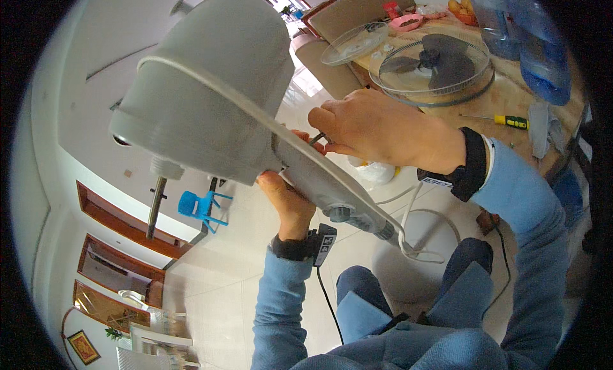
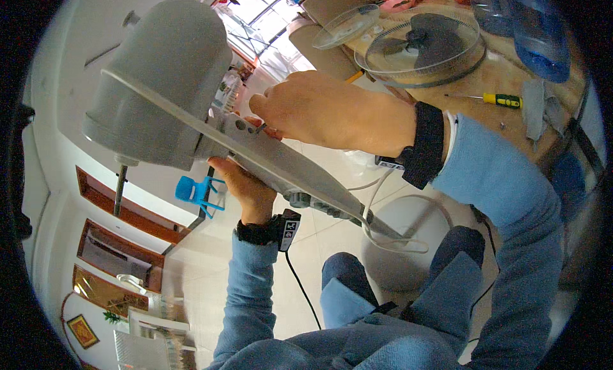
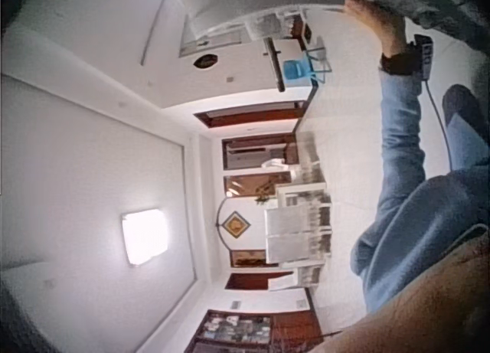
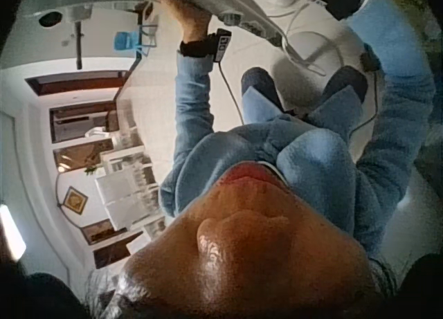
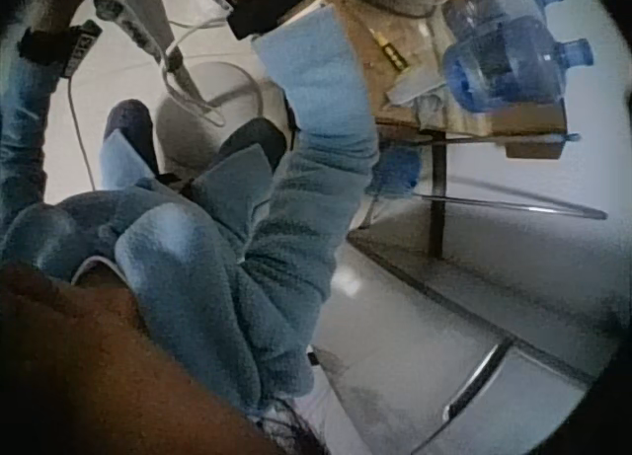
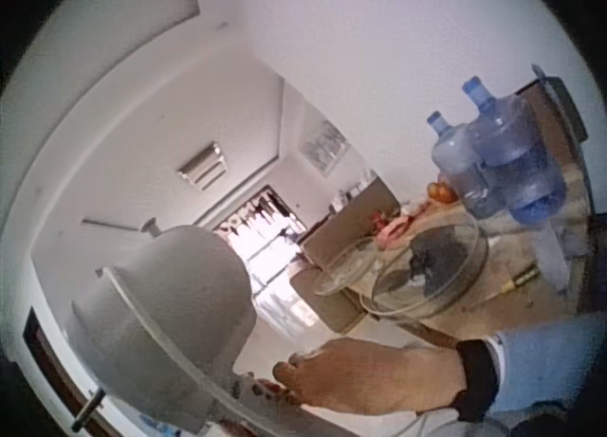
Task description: The person assembles a standing fan by attaching the motor housing to the neck and securing it with a screwdriver. They repeatedly tighten and loosen the screw while rotating the fan head to check alignment.
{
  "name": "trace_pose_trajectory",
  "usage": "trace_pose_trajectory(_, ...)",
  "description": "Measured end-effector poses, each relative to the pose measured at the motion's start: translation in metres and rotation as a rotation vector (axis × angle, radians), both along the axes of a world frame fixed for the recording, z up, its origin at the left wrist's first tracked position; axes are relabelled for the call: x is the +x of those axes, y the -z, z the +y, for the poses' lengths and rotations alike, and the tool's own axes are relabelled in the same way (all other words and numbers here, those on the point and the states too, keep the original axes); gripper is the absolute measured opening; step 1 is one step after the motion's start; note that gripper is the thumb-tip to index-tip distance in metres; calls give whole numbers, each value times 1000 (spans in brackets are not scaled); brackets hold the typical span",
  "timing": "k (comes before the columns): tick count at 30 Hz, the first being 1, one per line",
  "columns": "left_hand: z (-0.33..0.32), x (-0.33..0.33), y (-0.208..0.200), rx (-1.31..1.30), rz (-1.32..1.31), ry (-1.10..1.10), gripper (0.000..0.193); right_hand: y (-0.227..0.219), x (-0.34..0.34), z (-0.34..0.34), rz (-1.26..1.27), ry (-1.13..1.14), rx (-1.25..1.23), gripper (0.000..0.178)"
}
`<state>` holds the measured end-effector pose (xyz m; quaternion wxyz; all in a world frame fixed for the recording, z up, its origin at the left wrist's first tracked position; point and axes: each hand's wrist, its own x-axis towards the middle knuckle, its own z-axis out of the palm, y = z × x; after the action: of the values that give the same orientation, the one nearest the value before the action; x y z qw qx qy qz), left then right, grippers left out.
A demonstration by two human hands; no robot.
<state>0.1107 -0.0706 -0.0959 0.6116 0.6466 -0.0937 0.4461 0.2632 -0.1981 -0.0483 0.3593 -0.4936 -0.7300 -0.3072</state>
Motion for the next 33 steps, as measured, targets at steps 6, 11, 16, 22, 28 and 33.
trace_pose_trajectory(6,-3,2,-6,14,-45,-100,80,-14,-8,-3,-81,83,-7,21)
trace_pose_trajectory(11,-13,2,-10,-45,-61,-86,79,-19,-12,-10,-157,90,51,21)
trace_pose_trajectory(16,-7,3,-7,-93,-91,-149,77,-14,-14,-8,-145,9,96,21)
trace_pose_trajectory(22,1,-3,-5,71,87,-2,79,-14,-11,-6,-142,74,21,22)
trace_pose_trajectory(28,-3,0,-1,-171,-108,-97,72,-14,-15,0,-110,12,21,24)
trace_pose_trajectory(33,1,0,1,-133,-98,-94,71,-17,4,6,94,-308,-105,28)
